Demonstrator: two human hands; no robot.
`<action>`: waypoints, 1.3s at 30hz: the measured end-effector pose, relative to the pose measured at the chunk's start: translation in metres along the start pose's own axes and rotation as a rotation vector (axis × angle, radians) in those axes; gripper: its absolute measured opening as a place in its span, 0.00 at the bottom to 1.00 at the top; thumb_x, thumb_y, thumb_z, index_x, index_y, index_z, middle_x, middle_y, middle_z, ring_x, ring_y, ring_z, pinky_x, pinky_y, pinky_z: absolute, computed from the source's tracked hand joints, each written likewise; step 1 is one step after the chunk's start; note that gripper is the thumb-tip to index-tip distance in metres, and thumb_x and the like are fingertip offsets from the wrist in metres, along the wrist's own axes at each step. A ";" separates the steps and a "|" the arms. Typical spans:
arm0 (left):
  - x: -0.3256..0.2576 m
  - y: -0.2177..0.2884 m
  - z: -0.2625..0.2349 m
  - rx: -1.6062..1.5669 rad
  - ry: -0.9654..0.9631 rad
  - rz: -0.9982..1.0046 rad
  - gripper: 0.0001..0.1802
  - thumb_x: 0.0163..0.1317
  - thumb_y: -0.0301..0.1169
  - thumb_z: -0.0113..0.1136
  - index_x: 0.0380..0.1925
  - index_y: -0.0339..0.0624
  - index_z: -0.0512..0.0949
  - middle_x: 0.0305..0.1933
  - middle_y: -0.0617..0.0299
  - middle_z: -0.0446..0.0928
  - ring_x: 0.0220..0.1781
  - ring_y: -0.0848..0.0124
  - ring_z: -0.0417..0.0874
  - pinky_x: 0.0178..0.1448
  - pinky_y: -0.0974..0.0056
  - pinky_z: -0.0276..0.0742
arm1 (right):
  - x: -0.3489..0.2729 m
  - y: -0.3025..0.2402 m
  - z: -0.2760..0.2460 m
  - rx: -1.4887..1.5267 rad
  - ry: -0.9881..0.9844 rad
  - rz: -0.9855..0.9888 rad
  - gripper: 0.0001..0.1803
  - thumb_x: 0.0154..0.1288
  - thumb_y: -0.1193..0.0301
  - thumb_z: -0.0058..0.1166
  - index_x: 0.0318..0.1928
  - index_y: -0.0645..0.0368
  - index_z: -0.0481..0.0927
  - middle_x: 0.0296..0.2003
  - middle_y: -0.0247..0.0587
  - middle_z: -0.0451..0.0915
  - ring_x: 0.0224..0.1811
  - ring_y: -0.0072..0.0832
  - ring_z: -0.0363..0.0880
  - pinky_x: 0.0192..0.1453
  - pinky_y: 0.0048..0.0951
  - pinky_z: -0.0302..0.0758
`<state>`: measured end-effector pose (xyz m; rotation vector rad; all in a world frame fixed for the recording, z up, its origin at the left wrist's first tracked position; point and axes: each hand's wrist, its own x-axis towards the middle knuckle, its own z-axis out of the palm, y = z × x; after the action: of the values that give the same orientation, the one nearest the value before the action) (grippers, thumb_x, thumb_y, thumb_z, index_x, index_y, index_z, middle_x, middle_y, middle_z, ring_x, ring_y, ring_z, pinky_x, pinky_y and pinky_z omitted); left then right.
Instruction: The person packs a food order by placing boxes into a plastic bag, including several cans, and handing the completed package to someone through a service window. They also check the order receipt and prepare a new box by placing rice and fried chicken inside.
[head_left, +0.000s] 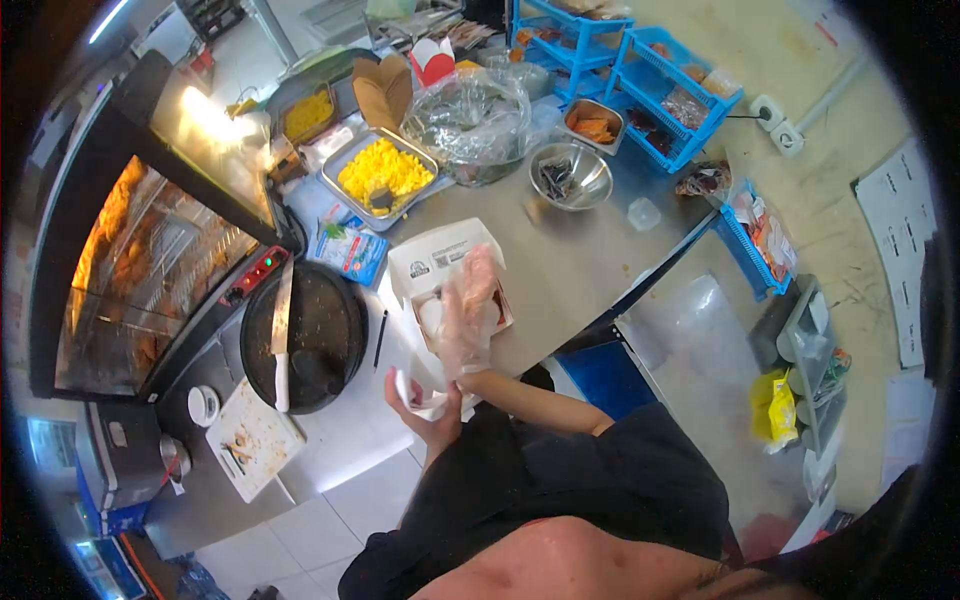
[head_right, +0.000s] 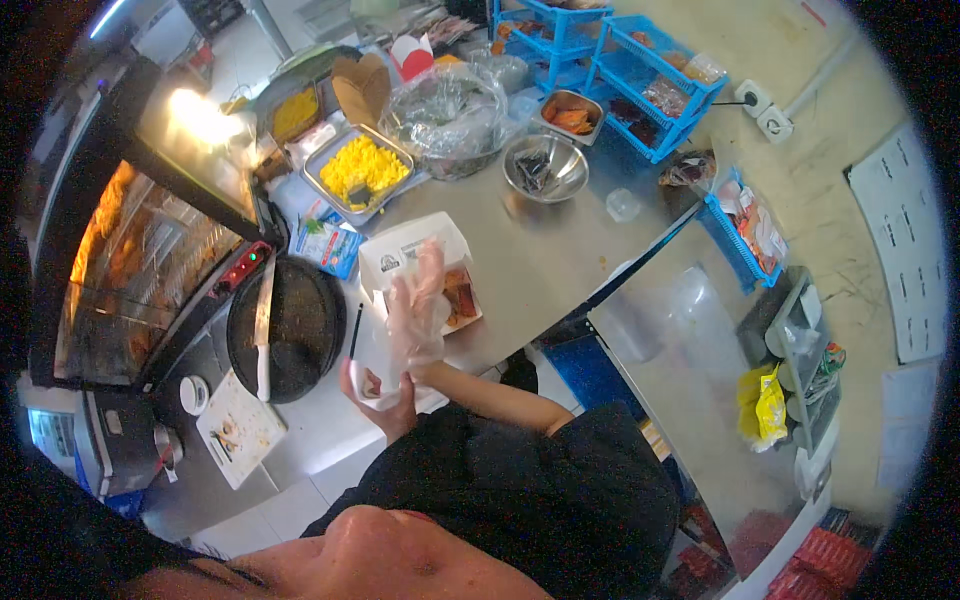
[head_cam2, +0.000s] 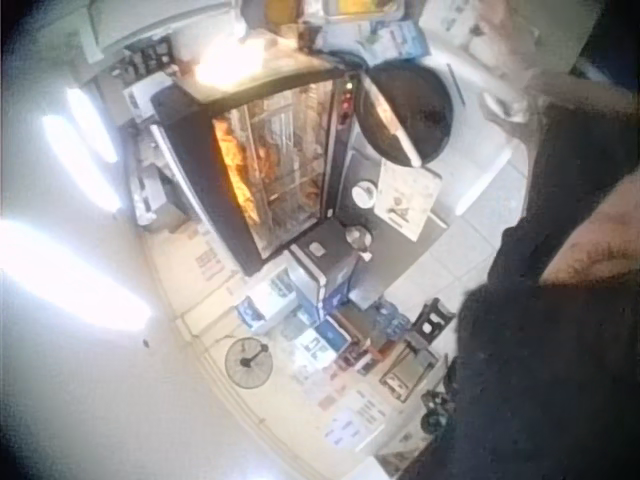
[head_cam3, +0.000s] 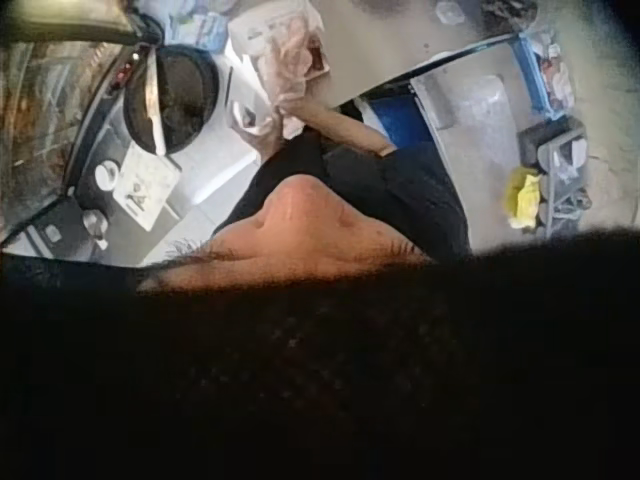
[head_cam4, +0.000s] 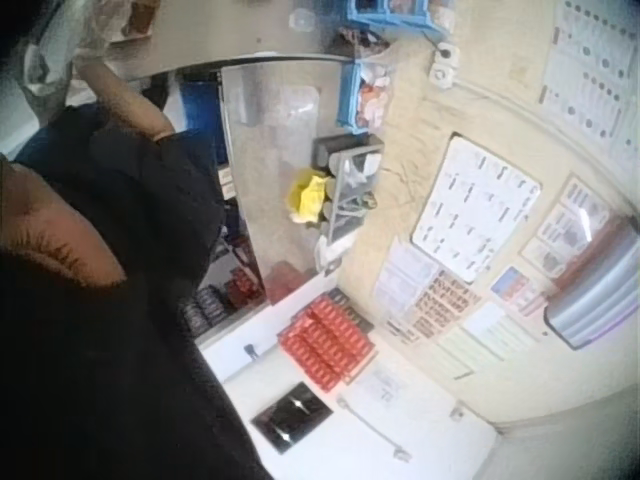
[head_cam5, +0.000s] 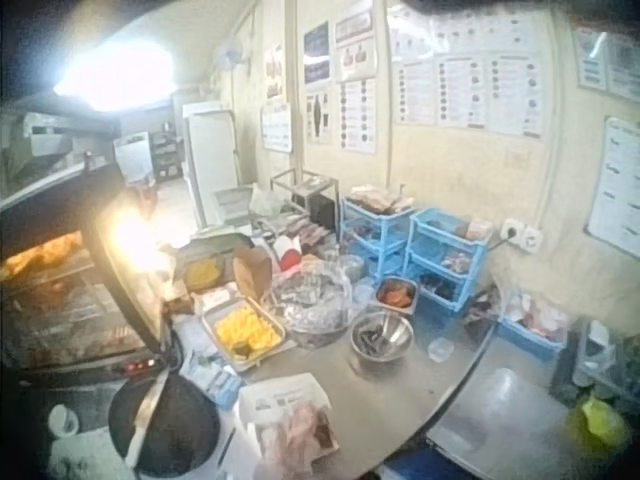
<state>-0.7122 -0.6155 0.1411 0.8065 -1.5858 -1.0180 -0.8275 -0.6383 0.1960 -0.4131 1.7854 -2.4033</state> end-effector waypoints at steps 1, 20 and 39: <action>0.008 0.002 0.002 0.024 0.042 -0.132 0.45 0.37 0.30 0.68 0.58 0.40 0.56 0.46 0.58 0.62 0.40 0.69 0.65 0.43 0.67 0.63 | -0.005 0.001 0.001 0.011 -0.032 0.006 0.33 0.63 0.71 0.43 0.64 0.64 0.45 0.64 0.52 0.49 0.67 0.38 0.48 0.68 0.35 0.46; 0.147 -0.015 -0.097 0.280 0.251 0.218 0.36 0.43 0.33 0.64 0.55 0.36 0.62 0.47 0.50 0.71 0.46 0.60 0.74 0.52 0.61 0.68 | -0.021 0.044 -0.083 -0.377 -1.058 -0.195 0.12 0.53 0.75 0.48 0.40 0.56 0.77 0.40 0.44 0.77 0.45 0.39 0.74 0.49 0.35 0.71; 0.054 -0.136 -0.151 -0.827 -0.119 -0.716 0.34 0.42 0.40 0.47 0.50 0.31 0.64 0.40 0.50 0.71 0.28 0.66 0.69 0.30 0.66 0.66 | 0.014 0.121 -0.049 -0.962 -0.766 -0.449 0.22 0.50 0.69 0.52 0.48 0.57 0.68 0.45 0.50 0.69 0.52 0.41 0.64 0.58 0.42 0.57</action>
<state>-0.5775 -0.7513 0.0544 0.7193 -0.7913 -2.0741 -0.8627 -0.6323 0.0694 -1.6672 2.3831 -1.0162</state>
